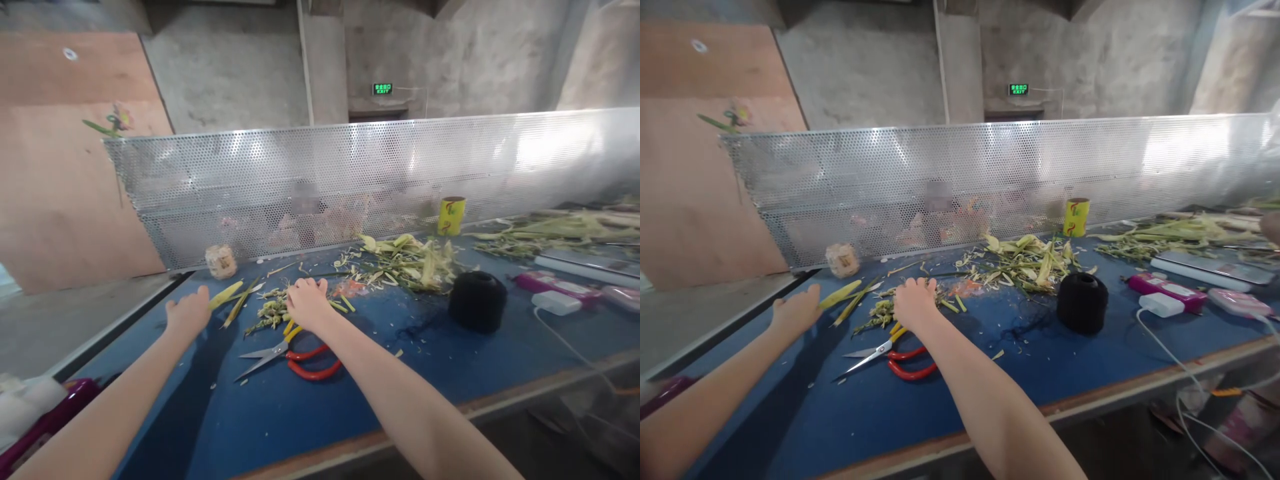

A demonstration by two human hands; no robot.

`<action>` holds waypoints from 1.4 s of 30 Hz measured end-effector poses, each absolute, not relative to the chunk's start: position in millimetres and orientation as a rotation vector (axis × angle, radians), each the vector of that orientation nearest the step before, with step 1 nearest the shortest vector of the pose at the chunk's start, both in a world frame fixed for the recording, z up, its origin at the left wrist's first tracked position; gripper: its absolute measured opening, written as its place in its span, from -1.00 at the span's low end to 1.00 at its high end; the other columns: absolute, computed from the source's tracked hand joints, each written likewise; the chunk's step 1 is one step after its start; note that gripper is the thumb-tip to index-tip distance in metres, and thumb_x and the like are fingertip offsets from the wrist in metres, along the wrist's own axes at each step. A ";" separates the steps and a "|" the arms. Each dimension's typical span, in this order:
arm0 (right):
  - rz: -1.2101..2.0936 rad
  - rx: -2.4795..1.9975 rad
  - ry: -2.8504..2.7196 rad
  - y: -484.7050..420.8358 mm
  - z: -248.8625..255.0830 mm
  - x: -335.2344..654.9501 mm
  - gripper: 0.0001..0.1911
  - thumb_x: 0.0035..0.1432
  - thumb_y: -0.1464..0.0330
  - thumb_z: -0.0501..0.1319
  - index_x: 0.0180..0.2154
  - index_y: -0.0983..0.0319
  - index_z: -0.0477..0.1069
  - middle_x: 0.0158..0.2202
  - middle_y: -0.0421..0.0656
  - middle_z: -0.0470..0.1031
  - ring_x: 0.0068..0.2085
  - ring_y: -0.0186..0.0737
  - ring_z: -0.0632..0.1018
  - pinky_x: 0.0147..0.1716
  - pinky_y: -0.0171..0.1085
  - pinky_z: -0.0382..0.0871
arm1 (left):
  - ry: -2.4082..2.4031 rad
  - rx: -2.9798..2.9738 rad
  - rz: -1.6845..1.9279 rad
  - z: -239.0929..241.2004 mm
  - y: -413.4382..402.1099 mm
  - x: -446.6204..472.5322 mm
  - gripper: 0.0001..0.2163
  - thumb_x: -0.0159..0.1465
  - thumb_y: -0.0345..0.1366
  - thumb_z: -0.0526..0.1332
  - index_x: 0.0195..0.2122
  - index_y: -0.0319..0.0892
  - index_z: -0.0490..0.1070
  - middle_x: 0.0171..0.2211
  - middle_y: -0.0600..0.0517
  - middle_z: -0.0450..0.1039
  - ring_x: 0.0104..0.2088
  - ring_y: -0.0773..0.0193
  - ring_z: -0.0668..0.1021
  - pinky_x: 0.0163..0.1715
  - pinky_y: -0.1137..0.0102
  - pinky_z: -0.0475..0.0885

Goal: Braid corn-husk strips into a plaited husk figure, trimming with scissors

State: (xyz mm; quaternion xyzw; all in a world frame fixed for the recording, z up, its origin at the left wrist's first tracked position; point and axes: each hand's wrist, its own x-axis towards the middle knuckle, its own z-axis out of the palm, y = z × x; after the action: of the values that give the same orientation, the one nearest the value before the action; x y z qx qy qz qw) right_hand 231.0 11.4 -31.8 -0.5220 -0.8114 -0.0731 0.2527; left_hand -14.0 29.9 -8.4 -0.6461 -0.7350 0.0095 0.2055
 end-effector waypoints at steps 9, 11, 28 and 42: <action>-0.134 -1.515 -2.245 12.8 -27.6 239.6 -0.75 0.04 0.41 -0.01 -0.26 0.31 0.36 -0.21 0.02 0.38 -0.13 -0.03 0.34 -0.13 0.04 0.02 | -2.092 -1.756 -0.197 -15.4 25.4 8.2 -0.69 0.11 -0.49 -0.13 -0.14 -0.32 0.22 -0.34 -0.28 0.43 -0.28 -0.01 0.48 -0.23 0.11 0.11; -0.126 -1.506 -2.263 12.5 -25.9 240.0 -0.75 0.04 0.41 -0.01 -0.25 0.31 0.36 -0.21 0.01 0.39 -0.13 -0.03 0.35 -0.12 0.04 0.02 | -2.025 -1.737 -0.262 -14.3 20.7 11.0 -0.66 0.14 -0.45 -0.14 -0.08 -0.34 0.20 -0.34 -0.27 0.44 -0.27 -0.02 0.47 -0.18 0.08 0.07; 0.018 -1.427 -2.654 -42.0 -14.5 273.6 -0.39 -0.13 0.04 0.11 -0.12 0.34 0.31 -0.11 0.08 0.35 -0.07 0.09 0.29 -0.06 0.12 0.03 | -1.788 -1.889 -0.342 -4.8 12.1 40.5 -0.62 0.20 -0.24 -0.12 -0.05 -0.32 0.24 -0.49 -0.18 0.48 -0.36 0.06 0.51 -0.21 0.22 0.15; -0.385 -1.431 -2.746 -38.2 -8.3 281.3 -0.64 -0.14 0.53 0.13 -0.19 0.41 0.29 -0.26 0.04 0.42 -0.22 -0.11 0.41 -0.31 -0.24 0.24 | -1.797 -1.925 -0.229 -13.0 7.7 40.1 -0.61 0.20 -0.20 -0.20 -0.09 -0.27 0.24 -0.54 -0.11 0.46 -0.45 0.09 0.49 -0.27 0.24 0.18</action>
State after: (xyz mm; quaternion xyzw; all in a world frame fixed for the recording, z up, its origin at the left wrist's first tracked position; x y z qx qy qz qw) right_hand 281.3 -38.2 -8.3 -0.4586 -0.8800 -0.1234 0.0105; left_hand 40.1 7.7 -13.0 -0.7057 -0.6590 -0.0839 0.2464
